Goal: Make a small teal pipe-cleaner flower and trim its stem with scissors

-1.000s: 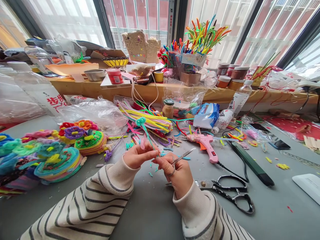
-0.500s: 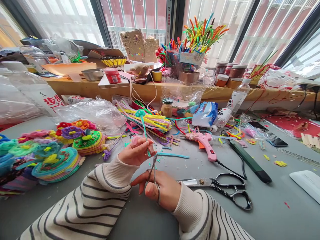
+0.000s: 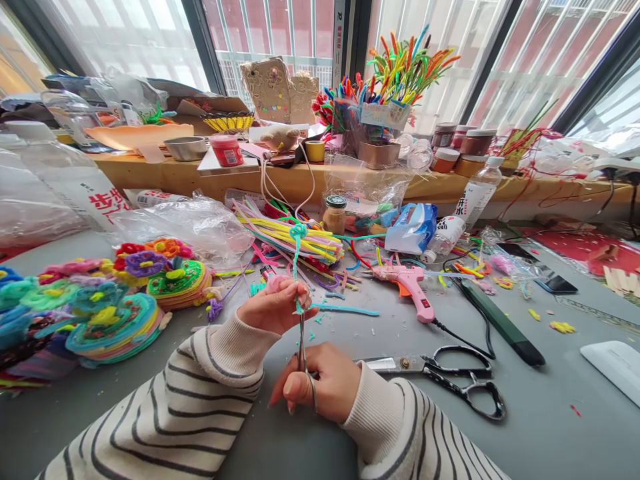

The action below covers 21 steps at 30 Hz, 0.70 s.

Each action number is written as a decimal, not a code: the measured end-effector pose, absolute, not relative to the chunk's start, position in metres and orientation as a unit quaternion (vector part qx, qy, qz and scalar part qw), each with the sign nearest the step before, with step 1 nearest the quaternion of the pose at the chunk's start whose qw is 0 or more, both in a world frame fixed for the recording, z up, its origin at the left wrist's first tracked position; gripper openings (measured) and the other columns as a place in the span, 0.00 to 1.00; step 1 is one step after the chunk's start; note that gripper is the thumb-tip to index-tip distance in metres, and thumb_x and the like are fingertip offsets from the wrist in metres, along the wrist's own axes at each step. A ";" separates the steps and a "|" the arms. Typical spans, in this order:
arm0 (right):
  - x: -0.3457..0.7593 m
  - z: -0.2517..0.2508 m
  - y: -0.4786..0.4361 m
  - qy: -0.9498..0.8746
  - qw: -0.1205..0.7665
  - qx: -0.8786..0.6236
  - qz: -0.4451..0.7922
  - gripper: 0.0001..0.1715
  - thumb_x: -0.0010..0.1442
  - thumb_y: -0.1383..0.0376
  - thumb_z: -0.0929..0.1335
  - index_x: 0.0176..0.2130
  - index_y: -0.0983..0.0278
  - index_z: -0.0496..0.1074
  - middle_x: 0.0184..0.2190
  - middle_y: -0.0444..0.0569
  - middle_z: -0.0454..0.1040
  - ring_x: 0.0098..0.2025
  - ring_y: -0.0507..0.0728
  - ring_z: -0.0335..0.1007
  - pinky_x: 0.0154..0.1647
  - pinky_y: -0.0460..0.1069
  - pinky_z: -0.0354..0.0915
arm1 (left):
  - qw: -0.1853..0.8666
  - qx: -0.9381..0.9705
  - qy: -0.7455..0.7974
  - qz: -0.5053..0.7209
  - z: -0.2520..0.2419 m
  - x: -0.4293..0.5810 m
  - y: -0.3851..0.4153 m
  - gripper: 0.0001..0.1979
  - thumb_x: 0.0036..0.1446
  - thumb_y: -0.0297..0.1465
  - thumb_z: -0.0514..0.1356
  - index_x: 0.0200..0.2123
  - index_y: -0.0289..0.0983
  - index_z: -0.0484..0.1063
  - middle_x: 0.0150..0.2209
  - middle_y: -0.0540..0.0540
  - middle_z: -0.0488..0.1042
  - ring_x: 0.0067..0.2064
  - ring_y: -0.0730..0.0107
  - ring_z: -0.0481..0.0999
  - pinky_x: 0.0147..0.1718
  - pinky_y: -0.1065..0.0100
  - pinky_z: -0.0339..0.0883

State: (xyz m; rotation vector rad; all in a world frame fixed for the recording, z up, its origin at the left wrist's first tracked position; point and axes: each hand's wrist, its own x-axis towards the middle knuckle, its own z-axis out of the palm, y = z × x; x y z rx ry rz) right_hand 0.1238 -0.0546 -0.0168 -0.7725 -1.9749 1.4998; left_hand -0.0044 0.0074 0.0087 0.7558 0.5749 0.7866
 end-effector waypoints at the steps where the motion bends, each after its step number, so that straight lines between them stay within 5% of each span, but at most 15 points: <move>1: 0.124 -0.017 -0.054 -0.732 0.272 -0.285 0.556 0.45 0.46 0.38 0.50 0.30 0.72 0.73 0.17 0.47 0.64 0.22 0.50 0.60 0.22 0.44 0.55 | 0.817 0.356 0.271 0.365 0.009 -0.004 0.007 0.10 0.32 0.34 0.65 0.19 0.35 0.70 0.20 0.52 0.63 0.27 0.79 0.64 0.33 0.71 0.59; 21: 0.124 -0.018 -0.054 -0.731 0.264 -0.260 0.572 0.43 0.50 0.41 0.51 0.17 0.72 0.71 0.09 0.44 0.57 0.15 0.46 0.54 0.18 0.42 0.53 | 0.810 0.373 0.281 0.354 0.012 -0.002 0.007 0.12 0.29 0.35 0.66 0.16 0.34 0.69 0.24 0.52 0.64 0.27 0.80 0.63 0.35 0.70 0.59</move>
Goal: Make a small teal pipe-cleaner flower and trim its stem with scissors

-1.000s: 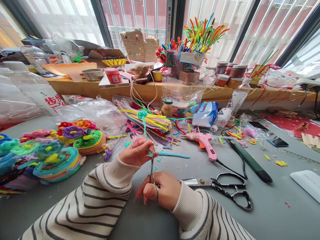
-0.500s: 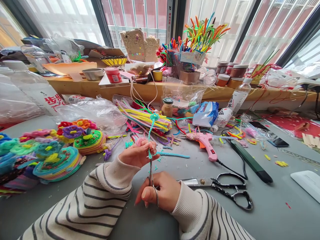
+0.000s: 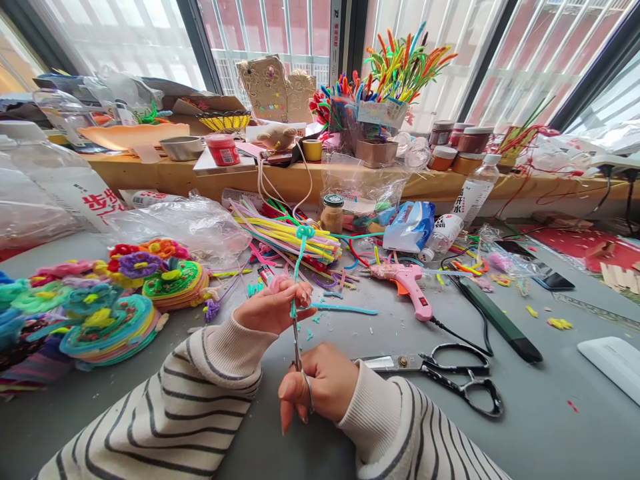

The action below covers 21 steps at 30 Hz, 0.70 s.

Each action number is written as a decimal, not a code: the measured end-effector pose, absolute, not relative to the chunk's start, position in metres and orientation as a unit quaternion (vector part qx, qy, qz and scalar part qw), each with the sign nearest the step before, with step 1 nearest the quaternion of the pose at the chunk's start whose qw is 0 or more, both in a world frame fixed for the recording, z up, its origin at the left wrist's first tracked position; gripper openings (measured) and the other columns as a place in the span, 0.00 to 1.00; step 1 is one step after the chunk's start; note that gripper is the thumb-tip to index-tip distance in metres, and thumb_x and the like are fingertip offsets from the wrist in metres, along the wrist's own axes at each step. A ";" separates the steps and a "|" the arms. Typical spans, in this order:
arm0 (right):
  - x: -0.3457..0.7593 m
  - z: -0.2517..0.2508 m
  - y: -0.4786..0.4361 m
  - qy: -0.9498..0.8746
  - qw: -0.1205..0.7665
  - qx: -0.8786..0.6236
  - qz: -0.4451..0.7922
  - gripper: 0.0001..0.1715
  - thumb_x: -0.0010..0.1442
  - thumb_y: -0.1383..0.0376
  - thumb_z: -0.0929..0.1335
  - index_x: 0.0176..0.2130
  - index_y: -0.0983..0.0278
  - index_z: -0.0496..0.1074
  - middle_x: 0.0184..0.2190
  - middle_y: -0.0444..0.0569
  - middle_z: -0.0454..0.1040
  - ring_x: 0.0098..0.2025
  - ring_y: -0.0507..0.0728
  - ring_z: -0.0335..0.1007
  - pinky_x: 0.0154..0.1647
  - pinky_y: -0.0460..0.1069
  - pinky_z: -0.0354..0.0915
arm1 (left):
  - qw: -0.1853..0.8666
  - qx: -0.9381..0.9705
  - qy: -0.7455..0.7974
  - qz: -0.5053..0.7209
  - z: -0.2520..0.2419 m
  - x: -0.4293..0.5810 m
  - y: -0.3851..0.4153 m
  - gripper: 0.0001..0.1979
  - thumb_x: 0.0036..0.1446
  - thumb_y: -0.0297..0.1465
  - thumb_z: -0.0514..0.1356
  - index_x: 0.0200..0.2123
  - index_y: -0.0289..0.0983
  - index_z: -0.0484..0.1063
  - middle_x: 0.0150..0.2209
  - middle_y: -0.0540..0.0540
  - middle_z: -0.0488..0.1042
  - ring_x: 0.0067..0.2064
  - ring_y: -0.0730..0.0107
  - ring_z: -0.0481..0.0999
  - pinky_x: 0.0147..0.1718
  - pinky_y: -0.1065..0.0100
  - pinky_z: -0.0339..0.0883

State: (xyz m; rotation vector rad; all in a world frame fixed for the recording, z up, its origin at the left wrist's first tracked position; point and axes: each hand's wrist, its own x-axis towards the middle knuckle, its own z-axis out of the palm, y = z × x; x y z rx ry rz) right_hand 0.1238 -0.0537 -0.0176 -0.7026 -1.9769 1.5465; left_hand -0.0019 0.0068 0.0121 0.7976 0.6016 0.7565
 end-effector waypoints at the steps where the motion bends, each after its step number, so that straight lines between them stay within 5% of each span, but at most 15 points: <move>1: 0.124 -0.018 -0.054 -0.729 0.263 -0.264 0.574 0.43 0.50 0.41 0.51 0.16 0.72 0.71 0.09 0.44 0.57 0.15 0.46 0.53 0.18 0.42 0.53 | 0.808 0.370 0.284 0.359 0.012 -0.002 0.007 0.12 0.29 0.35 0.66 0.16 0.34 0.69 0.24 0.52 0.64 0.26 0.81 0.63 0.34 0.70 0.59; 21: 0.123 -0.013 -0.053 -0.760 0.318 -0.239 0.514 0.42 0.50 0.40 0.48 0.13 0.70 0.63 0.13 0.44 0.55 0.18 0.46 0.50 0.22 0.43 0.52 | 0.771 0.410 0.298 0.386 0.008 -0.003 0.012 0.11 0.30 0.34 0.66 0.14 0.33 0.68 0.22 0.51 0.66 0.27 0.79 0.65 0.32 0.72 0.59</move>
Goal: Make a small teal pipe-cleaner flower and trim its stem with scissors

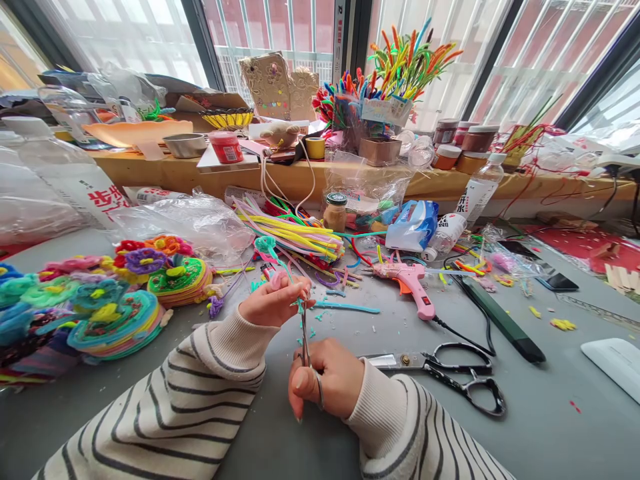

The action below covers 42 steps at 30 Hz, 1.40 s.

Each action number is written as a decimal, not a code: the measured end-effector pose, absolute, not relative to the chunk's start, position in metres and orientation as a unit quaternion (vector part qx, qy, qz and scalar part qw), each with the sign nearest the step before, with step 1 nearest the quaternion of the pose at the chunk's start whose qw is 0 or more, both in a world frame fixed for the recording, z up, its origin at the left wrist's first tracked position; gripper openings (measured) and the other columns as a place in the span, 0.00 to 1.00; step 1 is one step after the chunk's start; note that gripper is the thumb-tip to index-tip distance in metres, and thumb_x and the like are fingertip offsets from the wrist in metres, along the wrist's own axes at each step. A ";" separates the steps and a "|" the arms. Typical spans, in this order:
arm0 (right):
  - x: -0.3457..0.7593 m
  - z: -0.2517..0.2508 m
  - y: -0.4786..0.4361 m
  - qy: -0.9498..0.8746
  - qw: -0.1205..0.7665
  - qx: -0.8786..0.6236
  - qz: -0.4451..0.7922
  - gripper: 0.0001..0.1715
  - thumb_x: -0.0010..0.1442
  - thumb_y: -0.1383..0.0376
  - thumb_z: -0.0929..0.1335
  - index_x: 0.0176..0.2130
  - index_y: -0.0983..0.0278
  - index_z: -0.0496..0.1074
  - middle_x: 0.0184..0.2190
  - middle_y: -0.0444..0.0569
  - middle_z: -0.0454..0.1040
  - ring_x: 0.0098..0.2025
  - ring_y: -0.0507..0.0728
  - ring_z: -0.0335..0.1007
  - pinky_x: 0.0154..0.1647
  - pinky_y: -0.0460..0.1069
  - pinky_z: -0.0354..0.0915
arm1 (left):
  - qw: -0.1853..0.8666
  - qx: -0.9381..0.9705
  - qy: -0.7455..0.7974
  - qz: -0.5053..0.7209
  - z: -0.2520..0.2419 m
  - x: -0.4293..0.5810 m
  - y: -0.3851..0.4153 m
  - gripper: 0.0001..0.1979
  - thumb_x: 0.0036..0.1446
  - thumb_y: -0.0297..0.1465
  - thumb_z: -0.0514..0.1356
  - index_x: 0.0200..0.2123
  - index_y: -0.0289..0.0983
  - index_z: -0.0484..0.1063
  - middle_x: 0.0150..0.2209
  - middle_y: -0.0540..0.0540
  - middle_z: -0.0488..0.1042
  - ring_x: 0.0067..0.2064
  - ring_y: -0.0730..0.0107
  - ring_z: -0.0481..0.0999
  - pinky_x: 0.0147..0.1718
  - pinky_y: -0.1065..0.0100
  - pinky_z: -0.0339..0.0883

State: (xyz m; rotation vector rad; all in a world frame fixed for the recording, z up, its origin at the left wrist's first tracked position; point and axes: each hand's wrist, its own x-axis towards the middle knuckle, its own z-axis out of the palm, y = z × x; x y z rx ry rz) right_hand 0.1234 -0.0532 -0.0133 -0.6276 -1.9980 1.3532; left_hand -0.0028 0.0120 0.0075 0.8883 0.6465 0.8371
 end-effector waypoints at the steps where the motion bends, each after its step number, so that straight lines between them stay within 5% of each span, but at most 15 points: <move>1: 0.124 -0.013 -0.053 -0.760 0.317 -0.235 0.516 0.42 0.50 0.41 0.48 0.13 0.70 0.64 0.13 0.43 0.55 0.18 0.46 0.50 0.22 0.43 0.52 | 0.768 0.417 0.296 0.384 0.007 -0.003 0.012 0.11 0.30 0.34 0.66 0.14 0.33 0.68 0.22 0.51 0.66 0.26 0.79 0.65 0.32 0.72 0.59; 26: 0.126 -0.022 -0.054 -0.738 0.323 -0.274 0.525 0.42 0.51 0.42 0.51 0.12 0.70 0.66 0.09 0.41 0.51 0.15 0.45 0.48 0.18 0.43 0.49 | 0.738 0.419 0.307 0.432 0.004 0.000 0.011 0.10 0.28 0.34 0.66 0.15 0.33 0.70 0.22 0.52 0.66 0.25 0.81 0.63 0.28 0.73 0.56; 33: 0.126 -0.020 -0.054 -0.713 0.304 -0.333 0.538 0.40 0.53 0.45 0.54 0.05 0.69 0.59 0.06 0.40 0.47 0.13 0.44 0.46 0.16 0.42 0.48 | 0.723 0.425 0.325 0.437 0.007 0.000 0.011 0.11 0.26 0.35 0.66 0.16 0.34 0.72 0.21 0.51 0.67 0.25 0.79 0.63 0.26 0.73 0.56; 42: 0.125 -0.020 -0.056 -0.736 0.324 -0.307 0.510 0.43 0.50 0.40 0.49 0.10 0.70 0.63 0.10 0.41 0.50 0.14 0.44 0.47 0.16 0.42 0.48 | 0.680 0.399 0.355 0.503 0.012 0.003 0.006 0.14 0.30 0.34 0.65 0.13 0.33 0.64 0.19 0.53 0.64 0.24 0.80 0.61 0.25 0.73 0.55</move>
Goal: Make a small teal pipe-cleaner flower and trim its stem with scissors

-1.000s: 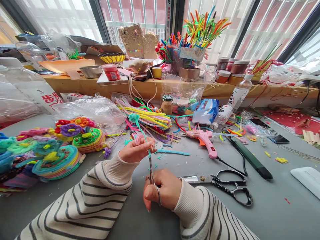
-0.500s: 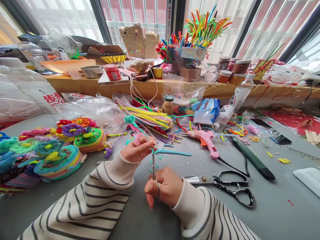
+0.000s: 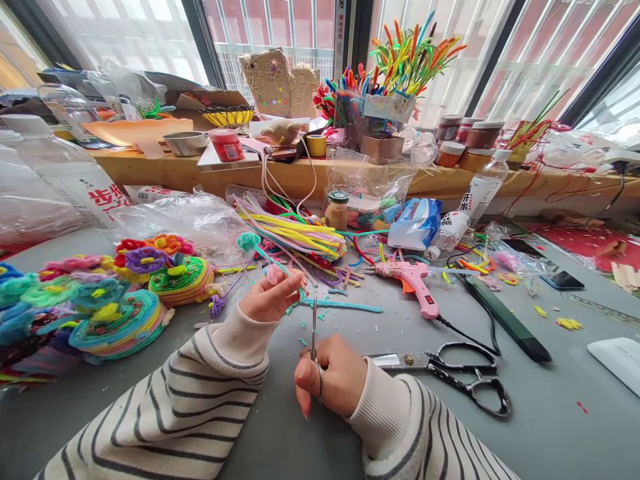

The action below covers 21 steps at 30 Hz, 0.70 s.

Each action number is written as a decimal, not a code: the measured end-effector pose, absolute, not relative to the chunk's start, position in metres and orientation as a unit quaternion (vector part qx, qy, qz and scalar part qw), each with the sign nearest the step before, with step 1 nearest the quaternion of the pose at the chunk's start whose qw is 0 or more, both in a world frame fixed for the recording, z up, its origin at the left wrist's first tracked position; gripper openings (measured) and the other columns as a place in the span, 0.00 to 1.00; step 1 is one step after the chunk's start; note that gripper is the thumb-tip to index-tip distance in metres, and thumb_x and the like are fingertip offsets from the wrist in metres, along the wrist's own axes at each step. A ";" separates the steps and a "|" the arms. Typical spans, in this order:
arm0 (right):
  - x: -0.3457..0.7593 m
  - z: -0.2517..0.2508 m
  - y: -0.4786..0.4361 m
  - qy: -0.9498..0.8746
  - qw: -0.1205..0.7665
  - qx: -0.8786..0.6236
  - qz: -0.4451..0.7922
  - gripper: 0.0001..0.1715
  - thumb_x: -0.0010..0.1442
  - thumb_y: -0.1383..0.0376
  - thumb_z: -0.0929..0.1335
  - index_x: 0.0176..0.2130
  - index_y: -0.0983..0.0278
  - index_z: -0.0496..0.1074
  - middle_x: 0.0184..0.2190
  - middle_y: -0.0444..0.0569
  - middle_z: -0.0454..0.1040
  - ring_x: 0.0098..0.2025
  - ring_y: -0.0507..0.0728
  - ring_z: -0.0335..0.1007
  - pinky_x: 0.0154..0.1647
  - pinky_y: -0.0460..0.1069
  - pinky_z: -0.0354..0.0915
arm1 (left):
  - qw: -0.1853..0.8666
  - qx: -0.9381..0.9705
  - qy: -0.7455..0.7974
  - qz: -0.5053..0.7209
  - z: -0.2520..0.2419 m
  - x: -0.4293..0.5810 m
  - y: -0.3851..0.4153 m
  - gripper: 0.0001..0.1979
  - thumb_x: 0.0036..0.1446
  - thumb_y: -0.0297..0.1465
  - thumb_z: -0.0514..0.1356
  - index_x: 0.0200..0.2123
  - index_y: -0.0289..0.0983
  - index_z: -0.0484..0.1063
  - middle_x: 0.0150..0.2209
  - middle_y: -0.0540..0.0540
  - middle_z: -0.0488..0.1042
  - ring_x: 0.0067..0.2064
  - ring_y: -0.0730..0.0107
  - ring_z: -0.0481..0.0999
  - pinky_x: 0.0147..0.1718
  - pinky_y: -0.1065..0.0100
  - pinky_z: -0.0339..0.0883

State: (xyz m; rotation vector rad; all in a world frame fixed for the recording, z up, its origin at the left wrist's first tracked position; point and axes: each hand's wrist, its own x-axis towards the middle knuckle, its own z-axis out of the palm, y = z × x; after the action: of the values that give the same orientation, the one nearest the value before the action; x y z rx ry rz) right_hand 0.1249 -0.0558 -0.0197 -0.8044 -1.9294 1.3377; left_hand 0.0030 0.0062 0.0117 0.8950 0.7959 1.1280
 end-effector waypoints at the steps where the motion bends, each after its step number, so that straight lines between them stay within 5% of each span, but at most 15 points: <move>1: 0.125 -0.020 -0.056 -0.739 0.322 -0.304 0.508 0.43 0.50 0.40 0.49 0.10 0.70 0.63 0.10 0.41 0.50 0.15 0.44 0.48 0.16 0.42 0.48 | 0.670 0.416 0.351 0.505 0.011 0.004 0.006 0.14 0.30 0.35 0.65 0.13 0.33 0.63 0.18 0.53 0.63 0.23 0.80 0.60 0.25 0.73 0.55; 12: 0.124 -0.024 -0.056 -0.749 0.243 -0.381 0.484 0.41 0.47 0.38 0.48 0.10 0.68 0.59 0.09 0.45 0.56 0.15 0.47 0.54 0.17 0.44 0.51 | 0.595 0.547 0.337 0.483 0.011 0.001 0.006 0.13 0.37 0.34 0.62 0.13 0.33 0.62 0.19 0.51 0.62 0.25 0.77 0.60 0.27 0.70 0.53; 21: 0.128 -0.019 -0.055 -0.731 0.260 -0.297 0.556 0.42 0.47 0.38 0.48 0.10 0.69 0.60 0.08 0.40 0.49 0.12 0.44 0.46 0.14 0.42 0.47 | 0.592 0.561 0.310 0.489 0.009 0.002 0.006 0.13 0.37 0.37 0.61 0.15 0.33 0.65 0.19 0.50 0.62 0.26 0.75 0.60 0.27 0.69 0.54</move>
State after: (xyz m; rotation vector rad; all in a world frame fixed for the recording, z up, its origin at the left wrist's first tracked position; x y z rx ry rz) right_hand 0.1281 -0.0548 -0.0189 -0.8046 -1.9807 1.5064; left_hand 0.0021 0.0057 0.0087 1.3045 0.7216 1.1384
